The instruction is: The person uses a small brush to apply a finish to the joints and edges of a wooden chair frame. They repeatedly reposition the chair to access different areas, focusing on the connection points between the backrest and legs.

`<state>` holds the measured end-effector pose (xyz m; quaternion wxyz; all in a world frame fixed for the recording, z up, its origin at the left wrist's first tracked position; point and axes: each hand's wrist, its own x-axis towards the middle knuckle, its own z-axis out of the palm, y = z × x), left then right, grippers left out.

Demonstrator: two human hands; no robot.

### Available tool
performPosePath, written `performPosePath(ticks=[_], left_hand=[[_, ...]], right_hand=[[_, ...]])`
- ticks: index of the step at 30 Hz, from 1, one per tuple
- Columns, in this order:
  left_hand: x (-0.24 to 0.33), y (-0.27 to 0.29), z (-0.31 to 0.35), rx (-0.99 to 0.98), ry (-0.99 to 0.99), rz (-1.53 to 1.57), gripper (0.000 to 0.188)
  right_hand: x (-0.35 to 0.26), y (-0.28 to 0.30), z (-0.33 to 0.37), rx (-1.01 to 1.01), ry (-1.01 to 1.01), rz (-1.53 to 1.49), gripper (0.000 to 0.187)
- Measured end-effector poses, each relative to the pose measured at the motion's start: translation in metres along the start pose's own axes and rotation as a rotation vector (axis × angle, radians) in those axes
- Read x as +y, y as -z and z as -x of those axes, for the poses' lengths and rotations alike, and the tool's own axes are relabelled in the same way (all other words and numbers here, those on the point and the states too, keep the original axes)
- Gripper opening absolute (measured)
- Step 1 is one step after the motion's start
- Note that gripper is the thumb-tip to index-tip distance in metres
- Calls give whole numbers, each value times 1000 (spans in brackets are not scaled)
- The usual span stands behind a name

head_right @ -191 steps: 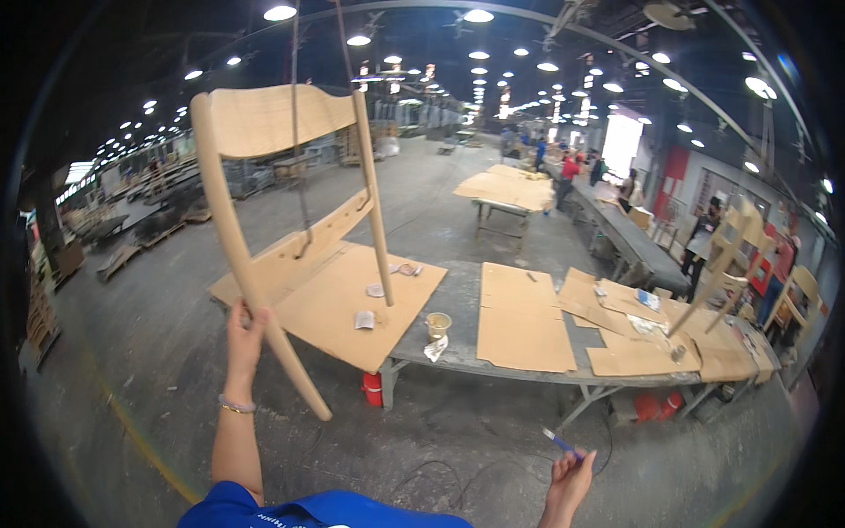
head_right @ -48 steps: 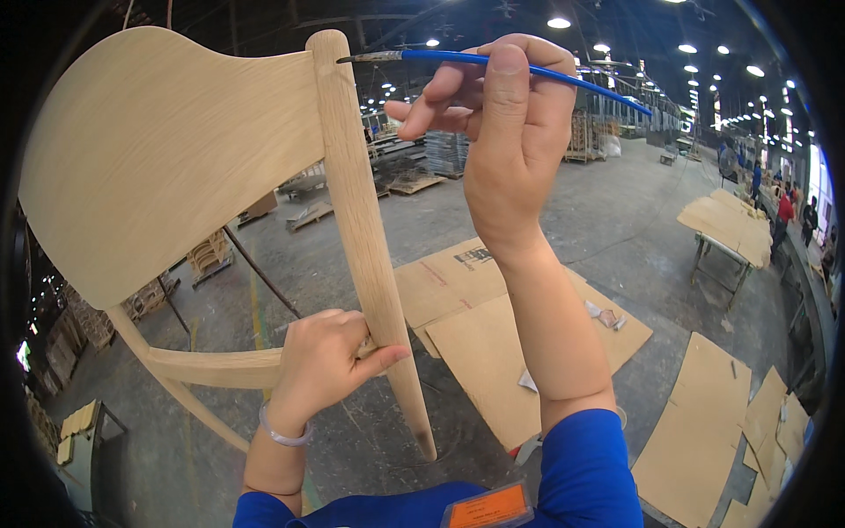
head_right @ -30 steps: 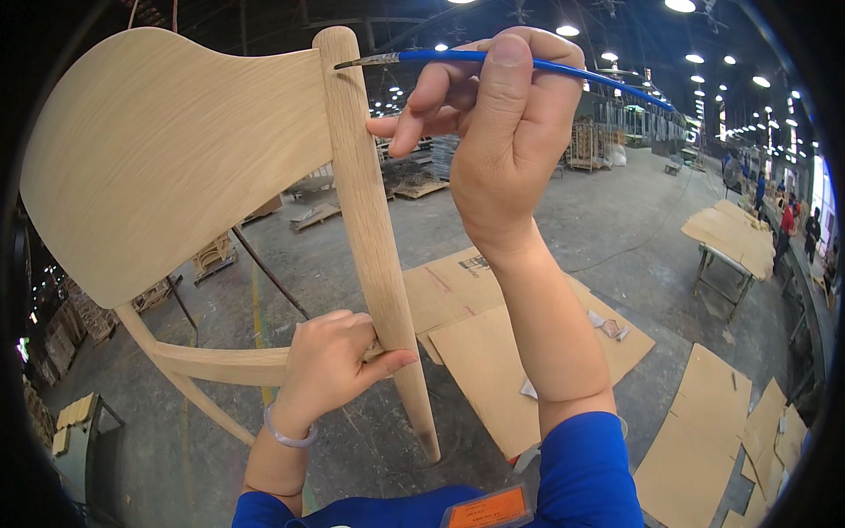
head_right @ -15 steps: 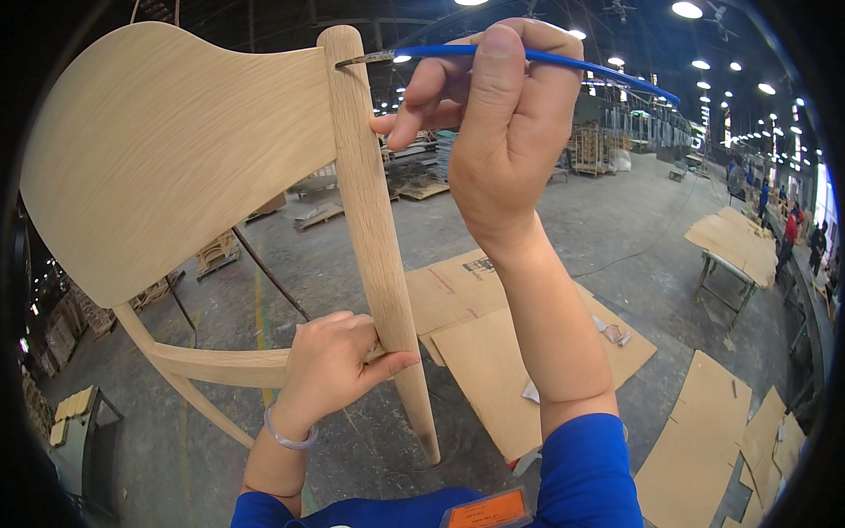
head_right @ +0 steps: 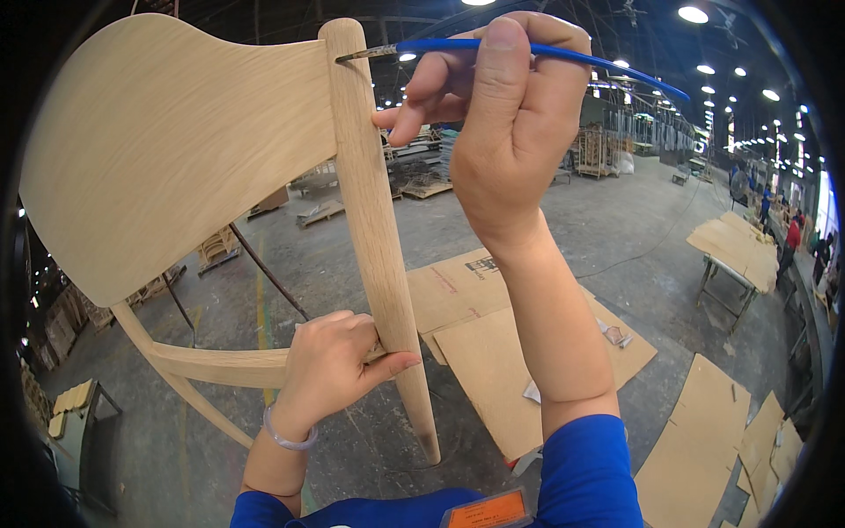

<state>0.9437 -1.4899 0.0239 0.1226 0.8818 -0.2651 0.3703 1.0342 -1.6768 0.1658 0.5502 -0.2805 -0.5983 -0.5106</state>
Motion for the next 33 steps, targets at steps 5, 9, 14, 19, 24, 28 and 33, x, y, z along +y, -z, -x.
performPosePath(ticks=[5,9,14,19,24,28,33], left_hand=[[-1,4,2,7,7,15,60],[-2,9,4,-17,16,1,58],[-4,16,7,-55,-4,-55,54],[-5,18,9,-69,9,-54,54],[-6,21,13,-48,-10,-57,54],[-7,24,16,-72,8,-67,54],[-9,26,18,-70,-4,-71,55]], right_hand=[[0,-4,-2,-18,6,14,21],[0,-8,-2,-25,15,4,23],[0,-13,-4,-52,35,13,24],[-1,-17,-4,-62,56,15,24],[-2,-22,-3,-54,63,15,23],[-4,-26,-3,-53,52,-29,22],[-7,-31,-2,-34,25,-30,21]])
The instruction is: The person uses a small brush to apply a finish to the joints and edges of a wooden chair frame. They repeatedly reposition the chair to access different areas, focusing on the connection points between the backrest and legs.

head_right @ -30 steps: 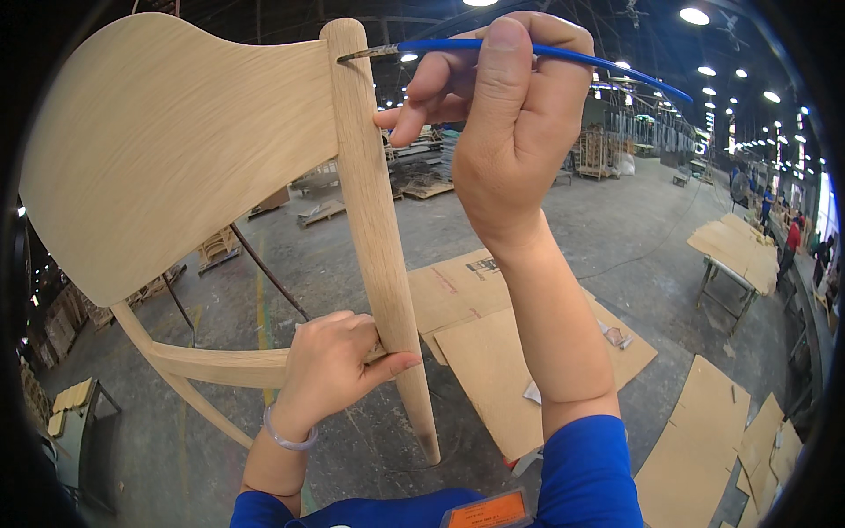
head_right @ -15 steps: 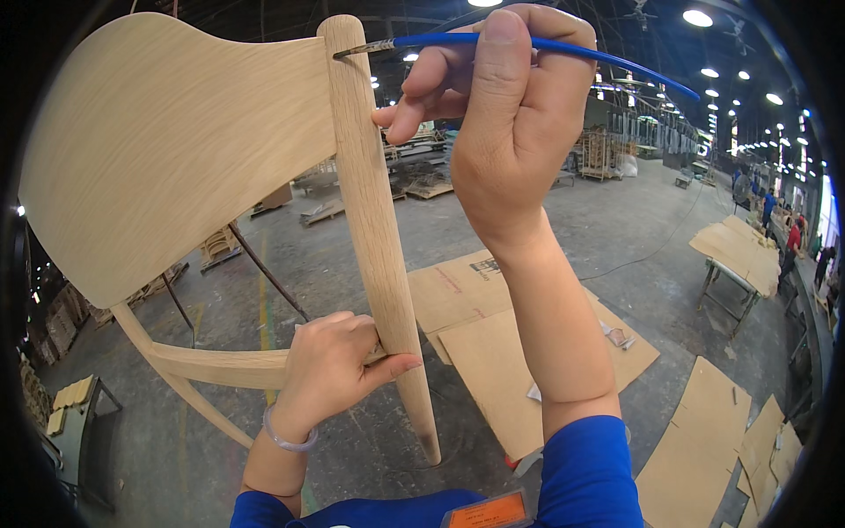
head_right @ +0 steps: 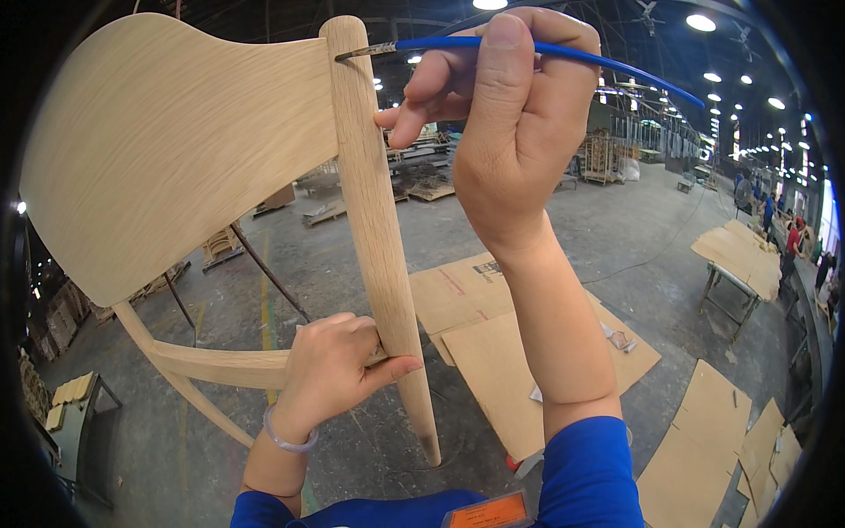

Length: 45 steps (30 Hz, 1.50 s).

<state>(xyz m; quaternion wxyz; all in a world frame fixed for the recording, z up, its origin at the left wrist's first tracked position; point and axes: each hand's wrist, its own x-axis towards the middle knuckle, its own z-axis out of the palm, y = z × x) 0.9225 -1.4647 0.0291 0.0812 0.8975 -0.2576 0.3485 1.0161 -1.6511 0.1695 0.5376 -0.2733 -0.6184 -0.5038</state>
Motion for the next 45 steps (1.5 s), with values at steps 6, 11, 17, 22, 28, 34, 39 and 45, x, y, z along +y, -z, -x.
performPosePath(ticks=[6,11,17,22,28,34,39,45], left_hand=[[-1,1,3,39,-8,19,57],[-1,4,6,8,42,26,54],[-1,10,9,41,-9,-7,59],[-1,12,13,59,-13,-4,58],[-2,14,17,55,-19,-32,59],[-3,19,21,26,1,-48,59],[-2,24,24,48,-3,-39,58],[-2,28,29,55,1,-19,57]], right_hand=[[-1,-5,-1,-2,18,-12,23],[-1,-7,-4,-11,12,-16,23],[-2,-13,-5,-3,16,-44,22],[-5,-16,-6,17,4,-38,22],[-4,-22,-9,8,20,-65,21],[-5,-27,-9,-17,60,-29,21],[-6,-31,-10,-13,40,-42,22],[-8,-38,-11,-6,52,-68,22]])
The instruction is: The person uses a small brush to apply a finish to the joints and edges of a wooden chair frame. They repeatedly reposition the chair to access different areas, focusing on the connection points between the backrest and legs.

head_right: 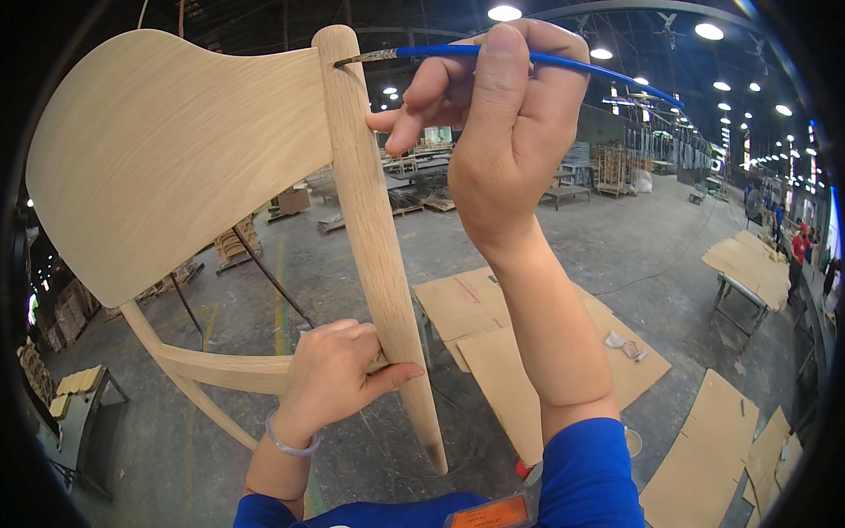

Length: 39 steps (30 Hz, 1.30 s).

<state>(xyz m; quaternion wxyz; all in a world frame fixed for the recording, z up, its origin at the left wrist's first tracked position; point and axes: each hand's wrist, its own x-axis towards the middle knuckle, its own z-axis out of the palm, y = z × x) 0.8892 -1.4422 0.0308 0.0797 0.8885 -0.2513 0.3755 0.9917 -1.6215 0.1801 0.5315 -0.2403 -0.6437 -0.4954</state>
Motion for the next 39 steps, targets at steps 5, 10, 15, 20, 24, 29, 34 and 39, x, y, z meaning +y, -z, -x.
performPosePath(ticks=[5,10,15,20,24,29,34,39], left_hand=[[-4,1,2,3,0,-8,57],[-6,2,6,-18,15,-21,57],[-8,2,8,21,-9,-7,57],[-11,3,9,19,-6,-19,57],[-14,6,10,4,3,-45,57],[-15,10,12,-2,12,-56,57],[-17,12,13,-39,36,-74,56],[-20,15,14,-16,17,-74,56]], right_hand=[[-1,-5,0,-2,4,25,22],[-2,-10,0,32,-6,-6,21],[-1,-13,2,47,-30,-26,22],[0,-15,3,21,-16,-41,23],[1,-19,5,37,-29,-49,22],[3,-24,6,31,-16,-60,22],[3,-28,6,19,-10,-69,21],[5,-32,6,17,-4,-47,20]])
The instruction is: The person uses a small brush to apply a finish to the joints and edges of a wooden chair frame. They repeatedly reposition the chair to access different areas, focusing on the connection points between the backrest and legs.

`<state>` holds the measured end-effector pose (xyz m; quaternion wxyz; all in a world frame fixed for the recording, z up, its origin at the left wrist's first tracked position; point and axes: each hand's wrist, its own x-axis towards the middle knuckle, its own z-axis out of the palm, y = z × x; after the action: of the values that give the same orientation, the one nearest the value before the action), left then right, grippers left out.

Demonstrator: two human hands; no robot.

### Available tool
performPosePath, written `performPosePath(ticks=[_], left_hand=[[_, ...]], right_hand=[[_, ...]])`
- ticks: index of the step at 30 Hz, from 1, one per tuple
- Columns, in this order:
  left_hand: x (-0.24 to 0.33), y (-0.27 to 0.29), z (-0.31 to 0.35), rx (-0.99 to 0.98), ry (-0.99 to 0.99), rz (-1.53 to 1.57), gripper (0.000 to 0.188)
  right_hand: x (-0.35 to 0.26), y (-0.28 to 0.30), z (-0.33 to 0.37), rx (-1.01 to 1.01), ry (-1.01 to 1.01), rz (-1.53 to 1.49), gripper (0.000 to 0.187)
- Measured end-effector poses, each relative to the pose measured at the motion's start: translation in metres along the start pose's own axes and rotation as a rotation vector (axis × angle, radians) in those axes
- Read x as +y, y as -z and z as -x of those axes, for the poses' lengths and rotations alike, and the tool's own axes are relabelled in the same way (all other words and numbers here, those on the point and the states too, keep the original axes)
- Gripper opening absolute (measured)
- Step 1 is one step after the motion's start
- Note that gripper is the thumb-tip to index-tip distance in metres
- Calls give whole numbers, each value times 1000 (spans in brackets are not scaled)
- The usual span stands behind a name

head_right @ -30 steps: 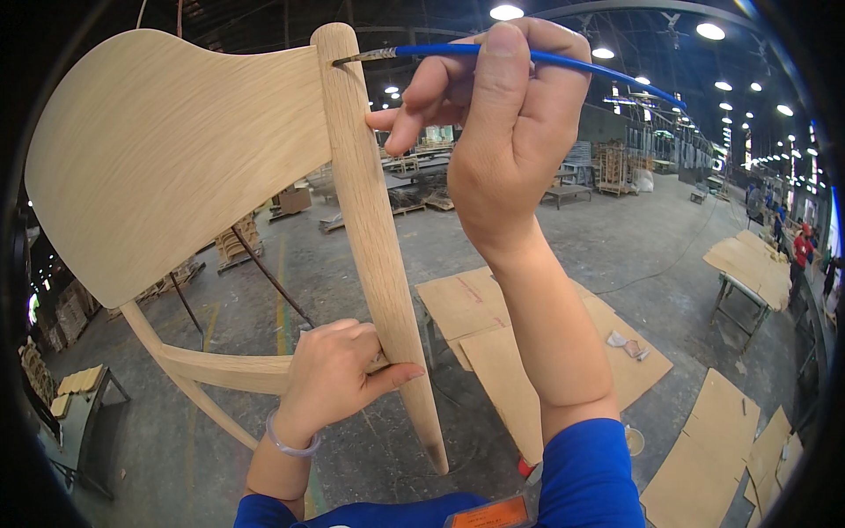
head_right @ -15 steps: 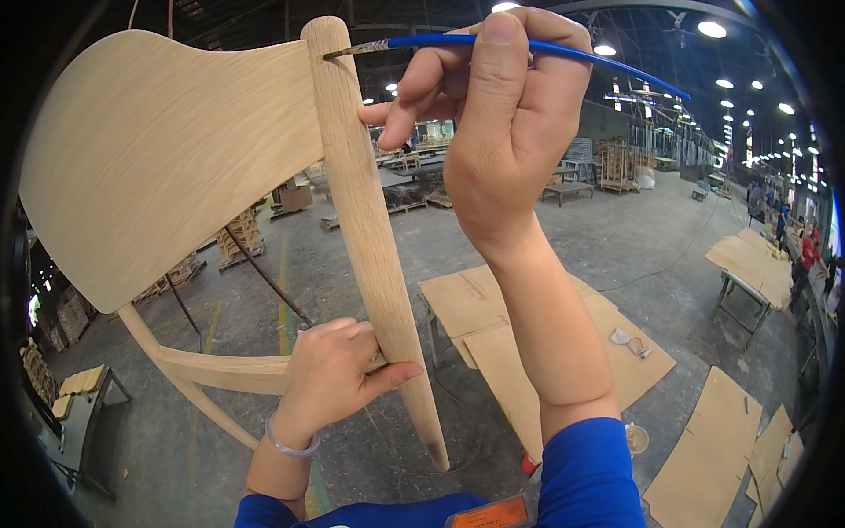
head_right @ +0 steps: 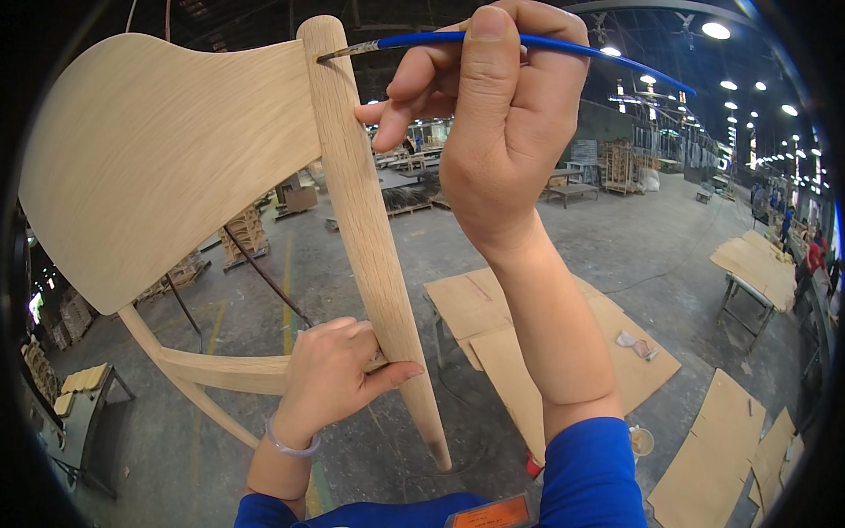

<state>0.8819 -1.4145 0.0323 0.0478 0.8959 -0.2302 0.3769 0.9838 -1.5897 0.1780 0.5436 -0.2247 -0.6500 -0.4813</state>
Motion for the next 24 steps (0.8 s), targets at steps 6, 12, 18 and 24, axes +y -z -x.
performPosePath(ticks=[6,12,18,24], left_hand=[[-4,2,2,-7,25,-5,58],[-9,-2,3,35,15,-18,59],[-15,-1,4,46,25,-34,58],[-21,0,3,72,31,-32,56]], right_hand=[[4,-5,0,-31,19,2,21],[9,-9,1,-2,44,-22,22],[15,-14,2,-23,40,7,22],[21,-21,4,-4,33,5,23]])
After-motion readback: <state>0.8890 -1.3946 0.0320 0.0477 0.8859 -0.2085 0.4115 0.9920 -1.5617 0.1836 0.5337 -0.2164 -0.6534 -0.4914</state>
